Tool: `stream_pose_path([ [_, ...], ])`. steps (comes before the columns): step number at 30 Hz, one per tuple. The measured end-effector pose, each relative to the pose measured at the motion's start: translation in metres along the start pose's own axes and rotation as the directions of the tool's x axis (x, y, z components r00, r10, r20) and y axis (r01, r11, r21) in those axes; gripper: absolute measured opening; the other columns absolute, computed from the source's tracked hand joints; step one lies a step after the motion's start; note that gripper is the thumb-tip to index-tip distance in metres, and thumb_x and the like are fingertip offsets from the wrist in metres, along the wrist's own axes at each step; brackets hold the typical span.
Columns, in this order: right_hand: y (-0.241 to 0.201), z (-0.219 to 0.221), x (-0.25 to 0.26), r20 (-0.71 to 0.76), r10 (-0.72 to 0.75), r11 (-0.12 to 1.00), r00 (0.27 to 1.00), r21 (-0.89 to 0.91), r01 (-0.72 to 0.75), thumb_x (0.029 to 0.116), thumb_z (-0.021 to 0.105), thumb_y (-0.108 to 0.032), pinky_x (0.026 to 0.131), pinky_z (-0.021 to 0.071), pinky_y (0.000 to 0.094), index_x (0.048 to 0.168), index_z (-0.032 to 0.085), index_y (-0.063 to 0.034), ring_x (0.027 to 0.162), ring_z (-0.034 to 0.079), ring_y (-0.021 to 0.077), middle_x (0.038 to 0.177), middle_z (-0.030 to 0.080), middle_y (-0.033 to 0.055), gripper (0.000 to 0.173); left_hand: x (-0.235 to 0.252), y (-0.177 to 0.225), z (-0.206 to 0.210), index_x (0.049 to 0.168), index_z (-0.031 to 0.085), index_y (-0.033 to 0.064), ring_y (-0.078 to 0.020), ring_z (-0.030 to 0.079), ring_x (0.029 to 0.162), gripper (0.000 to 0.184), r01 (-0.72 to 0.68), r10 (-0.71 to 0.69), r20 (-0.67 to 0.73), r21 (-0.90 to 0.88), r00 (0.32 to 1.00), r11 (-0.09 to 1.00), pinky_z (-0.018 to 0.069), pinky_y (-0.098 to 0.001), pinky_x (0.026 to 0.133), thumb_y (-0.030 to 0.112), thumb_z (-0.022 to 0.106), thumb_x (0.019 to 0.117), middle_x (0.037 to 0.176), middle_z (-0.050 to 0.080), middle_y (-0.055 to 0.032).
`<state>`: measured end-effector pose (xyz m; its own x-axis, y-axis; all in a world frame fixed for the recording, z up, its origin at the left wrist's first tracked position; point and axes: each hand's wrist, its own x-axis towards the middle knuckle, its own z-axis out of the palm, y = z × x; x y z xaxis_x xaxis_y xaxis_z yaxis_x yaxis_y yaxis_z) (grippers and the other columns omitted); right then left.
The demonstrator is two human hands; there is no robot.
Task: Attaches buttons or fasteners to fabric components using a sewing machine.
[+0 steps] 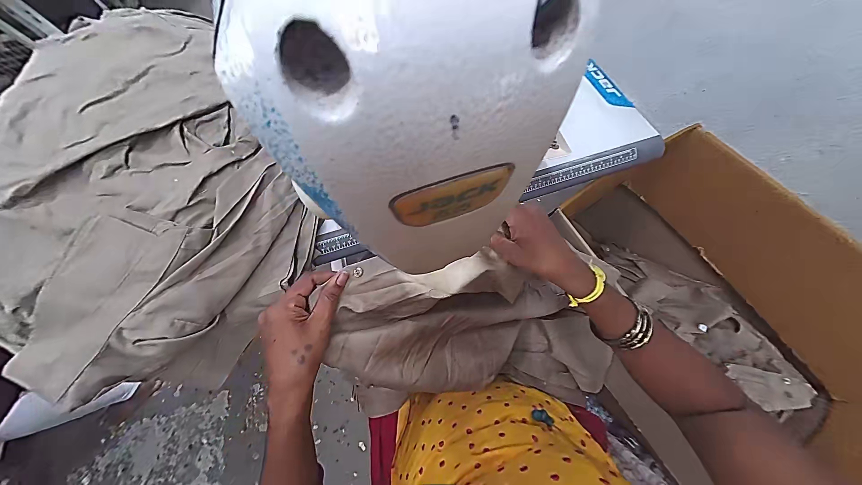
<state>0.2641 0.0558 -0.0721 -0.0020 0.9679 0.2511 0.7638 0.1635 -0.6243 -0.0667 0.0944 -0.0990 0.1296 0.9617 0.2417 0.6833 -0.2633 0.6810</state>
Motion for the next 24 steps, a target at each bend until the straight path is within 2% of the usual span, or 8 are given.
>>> stream_pose_path([
  [2, 0.021, -0.013, 0.005, -0.021, 0.079, 0.981, 0.997, -0.175, -0.081, 0.0958, 0.068, -0.027, 0.048, 0.0420, 0.0479, 0.099, 0.067, -0.0075, 0.050, 0.053, 0.0256, 0.057, 0.052, 0.0051, 0.020, 0.000, -0.001, 0.009, 0.098, 0.074, 0.0066, -0.0137, 0.061, 0.070, 0.039, -0.078, 0.081, -0.023, 0.106, 0.996, 0.991, 0.0466, -0.0392, 0.065, 0.042, 0.058, 0.0985, 0.082, 0.069, -0.0067],
  [4, 0.047, -0.019, 0.013, -0.121, 0.135, 0.941, 0.983, -0.294, -0.165, 0.1003, 0.064, -0.027, 0.056, 0.0454, 0.0545, 0.101, 0.070, -0.0064, 0.060, 0.060, 0.0325, 0.066, 0.060, 0.0114, 0.022, -0.001, 0.003, 0.018, 0.110, 0.074, 0.0027, -0.0375, 0.066, 0.096, 0.042, -0.172, 0.170, 0.026, 0.126, 0.985, 0.977, 0.0495, -0.0582, 0.083, 0.038, 0.054, 0.1016, 0.104, 0.070, -0.0207],
  [5, 0.056, -0.021, 0.018, -0.186, 0.111, 0.927, 0.976, -0.334, -0.169, 0.1011, 0.064, -0.025, 0.061, 0.0492, 0.0561, 0.105, 0.072, -0.0057, 0.069, 0.065, 0.0350, 0.077, 0.066, 0.0144, 0.021, 0.000, 0.006, 0.024, 0.120, 0.071, 0.0022, -0.0395, 0.063, 0.112, 0.046, -0.199, 0.194, 0.070, 0.071, 0.978, 0.977, 0.0476, -0.0579, 0.095, 0.039, 0.051, 0.1025, 0.118, 0.067, -0.0229],
  [7, 0.064, -0.020, 0.027, -0.235, 0.021, 0.907, 0.972, -0.404, -0.117, 0.1000, 0.066, -0.021, 0.076, 0.0539, 0.0570, 0.114, 0.073, -0.0042, 0.094, 0.068, 0.0403, 0.100, 0.069, 0.0199, 0.023, -0.002, 0.018, 0.037, 0.133, 0.060, -0.0029, -0.0253, 0.056, 0.130, 0.054, -0.153, 0.179, 0.158, -0.164, 0.971, 0.975, 0.0434, -0.0429, 0.110, 0.041, 0.046, 0.1044, 0.135, 0.061, -0.0199],
  [10, 0.075, -0.010, 0.051, -0.194, -0.054, 0.858, 0.980, -0.510, -0.054, 0.0946, 0.071, -0.022, 0.082, 0.0506, 0.0574, 0.112, 0.073, -0.0005, 0.107, 0.060, 0.0456, 0.110, 0.064, 0.0245, 0.028, -0.003, 0.046, 0.053, 0.140, 0.045, -0.0114, -0.0040, 0.056, 0.122, 0.052, 0.075, 0.054, 0.261, -0.460, 0.964, 0.885, 0.0460, -0.0208, 0.104, 0.028, 0.045, 0.1054, 0.133, 0.058, -0.0165],
  [14, 0.072, 0.006, 0.061, -0.168, -0.082, 0.843, 0.982, -0.537, -0.021, 0.0921, 0.074, -0.015, 0.084, 0.0478, 0.0590, 0.109, 0.073, 0.0024, 0.112, 0.058, 0.0471, 0.118, 0.064, 0.0257, 0.024, -0.003, 0.066, 0.061, 0.139, 0.041, -0.0135, 0.0039, 0.058, 0.103, 0.048, 0.221, -0.107, 0.254, -0.478, 0.961, 0.850, 0.0478, -0.0143, 0.092, 0.020, 0.044, 0.1051, 0.117, 0.061, -0.0116],
  [17, 0.070, 0.011, 0.052, -0.268, -0.180, 0.887, 0.947, -0.461, 0.038, 0.0933, 0.071, -0.012, 0.080, 0.0512, 0.0549, 0.099, 0.073, -0.0008, 0.103, 0.063, 0.0445, 0.105, 0.067, 0.0225, 0.013, -0.006, 0.067, 0.064, 0.137, 0.040, -0.0145, 0.0086, 0.058, 0.098, 0.047, 0.220, -0.114, 0.227, -0.526, 0.967, 0.821, 0.0480, -0.0104, 0.088, 0.019, 0.046, 0.1039, 0.109, 0.061, -0.0054],
  [24, 0.048, -0.007, 0.019, -0.409, -0.182, 0.976, 0.894, -0.183, 0.115, 0.0971, 0.066, -0.008, 0.081, 0.0563, 0.0407, 0.100, 0.073, 0.0016, 0.088, 0.070, 0.0284, 0.096, 0.072, 0.0166, 0.012, 0.004, 0.062, 0.070, 0.124, 0.045, -0.0142, 0.0043, 0.061, 0.081, 0.040, 0.217, -0.141, 0.177, -0.552, 0.974, 0.805, 0.0512, -0.0129, 0.074, 0.015, 0.054, 0.0988, 0.094, 0.061, -0.0030],
])
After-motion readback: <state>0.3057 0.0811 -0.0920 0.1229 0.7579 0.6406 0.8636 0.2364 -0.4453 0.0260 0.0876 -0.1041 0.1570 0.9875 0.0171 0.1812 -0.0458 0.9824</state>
